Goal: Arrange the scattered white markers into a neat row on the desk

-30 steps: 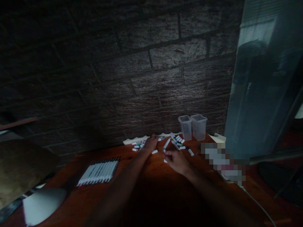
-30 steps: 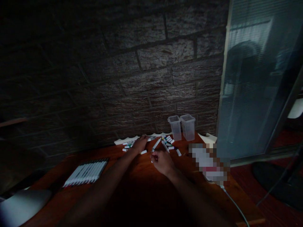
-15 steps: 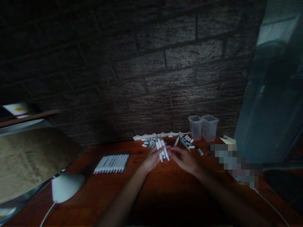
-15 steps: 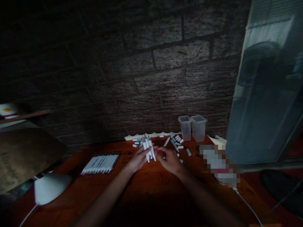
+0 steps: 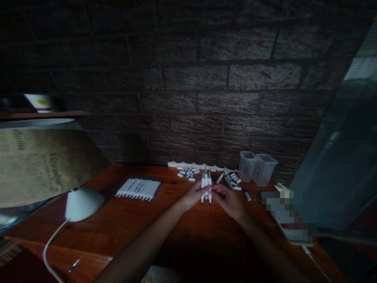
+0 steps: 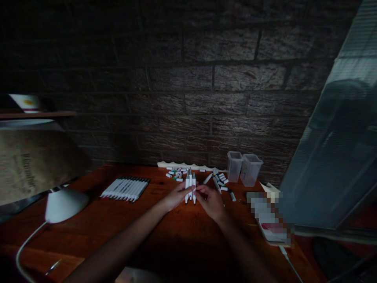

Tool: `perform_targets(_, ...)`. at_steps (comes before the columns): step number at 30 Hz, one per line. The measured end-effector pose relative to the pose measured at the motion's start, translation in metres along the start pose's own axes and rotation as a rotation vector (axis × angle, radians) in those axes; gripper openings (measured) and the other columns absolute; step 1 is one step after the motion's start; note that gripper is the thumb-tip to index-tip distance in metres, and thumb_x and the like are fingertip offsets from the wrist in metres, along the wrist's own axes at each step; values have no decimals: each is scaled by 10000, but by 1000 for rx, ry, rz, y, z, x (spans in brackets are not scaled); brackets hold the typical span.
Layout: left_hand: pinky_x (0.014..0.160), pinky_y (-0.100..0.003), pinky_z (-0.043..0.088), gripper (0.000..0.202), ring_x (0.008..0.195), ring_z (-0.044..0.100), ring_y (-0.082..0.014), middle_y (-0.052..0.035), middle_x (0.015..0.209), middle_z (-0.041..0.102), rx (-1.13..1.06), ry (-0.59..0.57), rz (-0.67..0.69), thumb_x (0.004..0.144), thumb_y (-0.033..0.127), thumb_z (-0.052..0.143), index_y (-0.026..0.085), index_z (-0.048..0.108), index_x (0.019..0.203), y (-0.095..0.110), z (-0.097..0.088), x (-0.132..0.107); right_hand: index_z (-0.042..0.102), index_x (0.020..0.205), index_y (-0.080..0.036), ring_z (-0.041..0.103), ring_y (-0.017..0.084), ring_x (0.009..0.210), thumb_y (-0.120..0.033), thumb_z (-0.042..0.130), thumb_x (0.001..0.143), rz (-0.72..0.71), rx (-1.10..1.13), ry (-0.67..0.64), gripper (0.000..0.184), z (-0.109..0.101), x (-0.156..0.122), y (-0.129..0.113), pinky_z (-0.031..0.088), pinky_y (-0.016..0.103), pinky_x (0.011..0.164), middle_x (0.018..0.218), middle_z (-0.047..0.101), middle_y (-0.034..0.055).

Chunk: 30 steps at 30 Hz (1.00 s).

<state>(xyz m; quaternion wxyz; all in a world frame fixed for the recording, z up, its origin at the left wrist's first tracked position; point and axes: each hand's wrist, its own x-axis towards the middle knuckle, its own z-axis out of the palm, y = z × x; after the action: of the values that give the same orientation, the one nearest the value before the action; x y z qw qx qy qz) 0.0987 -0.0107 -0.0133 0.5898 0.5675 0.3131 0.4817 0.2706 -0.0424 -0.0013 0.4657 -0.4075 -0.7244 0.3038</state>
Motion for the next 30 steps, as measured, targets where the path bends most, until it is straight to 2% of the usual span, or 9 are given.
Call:
perform_targets(4,776,-280,450,560,841,613,-180,-69,948,695,104,22,1,701,520,746,115,663,1078,2,0,1,648,963,-203,678,176,788,-384,570,858,11,-16,15,223,-4,0,1,521,303,758,867,726,35)
perform_targets(7,747,-282,456,565,802,618,-182,-67,902,702,173,13,8,704,537,735,106,665,1063,5,1,0,645,987,-198,679,178,790,-413,567,860,17,-30,80,262,-5,1,-1,530,304,755,870,719,43)
perform_targets(11,773,-304,478,535,832,645,-206,-94,924,716,168,-85,32,712,529,734,97,674,1023,11,5,-3,623,1067,-182,689,184,783,-475,568,854,58,92,140,367,-5,2,-2,556,311,745,870,709,55)
perform_targets(15,819,-331,491,529,889,661,-223,-105,982,720,148,-186,13,727,508,731,110,669,1069,16,7,-6,628,1105,-173,685,190,771,-534,588,820,124,207,155,461,-7,2,-3,578,318,690,905,703,58)
perform_targets(22,789,-316,514,491,910,660,-238,-105,964,716,255,-262,-86,712,507,739,119,691,1008,23,5,-9,698,956,-166,660,199,821,-525,607,814,71,95,175,397,-12,5,1,539,325,756,916,718,63)
perform_targets(26,744,-334,543,521,818,666,-204,-86,914,688,230,-230,-145,701,518,737,118,643,1023,28,-8,-7,676,926,-169,658,203,777,-569,595,798,137,161,199,428,-14,6,2,540,321,713,849,710,56)
perform_targets(30,628,-291,548,438,669,624,-138,-38,825,641,371,-130,-160,724,456,723,123,600,980,39,-37,-6,667,881,-170,650,191,685,-581,582,794,209,137,161,429,-15,4,1,532,301,617,769,686,40)
